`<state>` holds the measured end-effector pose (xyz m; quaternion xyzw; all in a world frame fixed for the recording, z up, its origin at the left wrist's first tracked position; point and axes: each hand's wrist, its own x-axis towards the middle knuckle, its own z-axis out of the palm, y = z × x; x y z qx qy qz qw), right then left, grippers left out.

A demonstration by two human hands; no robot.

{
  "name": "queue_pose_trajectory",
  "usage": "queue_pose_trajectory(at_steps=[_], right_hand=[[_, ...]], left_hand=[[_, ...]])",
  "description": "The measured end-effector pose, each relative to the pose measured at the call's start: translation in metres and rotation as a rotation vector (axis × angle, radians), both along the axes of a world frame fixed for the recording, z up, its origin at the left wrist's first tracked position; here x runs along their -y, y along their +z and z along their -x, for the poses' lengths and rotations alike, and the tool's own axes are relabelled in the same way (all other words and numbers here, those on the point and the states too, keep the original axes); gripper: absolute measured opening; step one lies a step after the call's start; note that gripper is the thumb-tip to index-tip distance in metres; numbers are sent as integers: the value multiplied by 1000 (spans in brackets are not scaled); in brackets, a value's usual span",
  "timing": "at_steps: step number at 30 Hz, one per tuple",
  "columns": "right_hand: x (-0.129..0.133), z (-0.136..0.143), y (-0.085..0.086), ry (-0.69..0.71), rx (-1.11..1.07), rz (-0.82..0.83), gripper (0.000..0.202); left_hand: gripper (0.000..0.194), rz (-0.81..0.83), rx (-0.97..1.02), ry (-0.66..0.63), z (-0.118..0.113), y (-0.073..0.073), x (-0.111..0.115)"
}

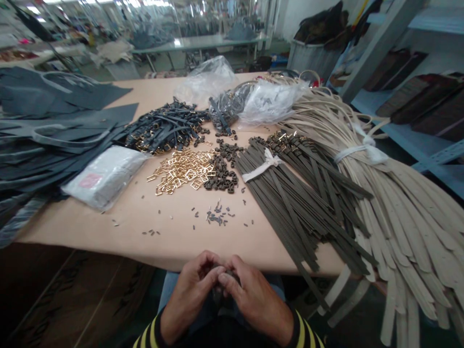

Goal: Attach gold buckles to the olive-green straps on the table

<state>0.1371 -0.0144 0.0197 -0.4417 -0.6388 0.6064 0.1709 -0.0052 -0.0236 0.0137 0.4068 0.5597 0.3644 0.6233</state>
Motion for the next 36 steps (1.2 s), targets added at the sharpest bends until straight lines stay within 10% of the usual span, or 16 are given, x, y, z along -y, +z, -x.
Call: queue_pose_trajectory(at_steps=[7, 15, 36], right_hand=[[-23, -4, -1, -42, 10, 121, 27], [-38, -6, -16, -159, -121, 195, 33], [-39, -7, -18, -196, -190, 151, 25]], left_hand=[[18, -53, -114, -70, 19, 13, -39], [17, -514, -1181, -63, 65, 12, -162], [9, -374, -906, -269, 71, 15, -197]])
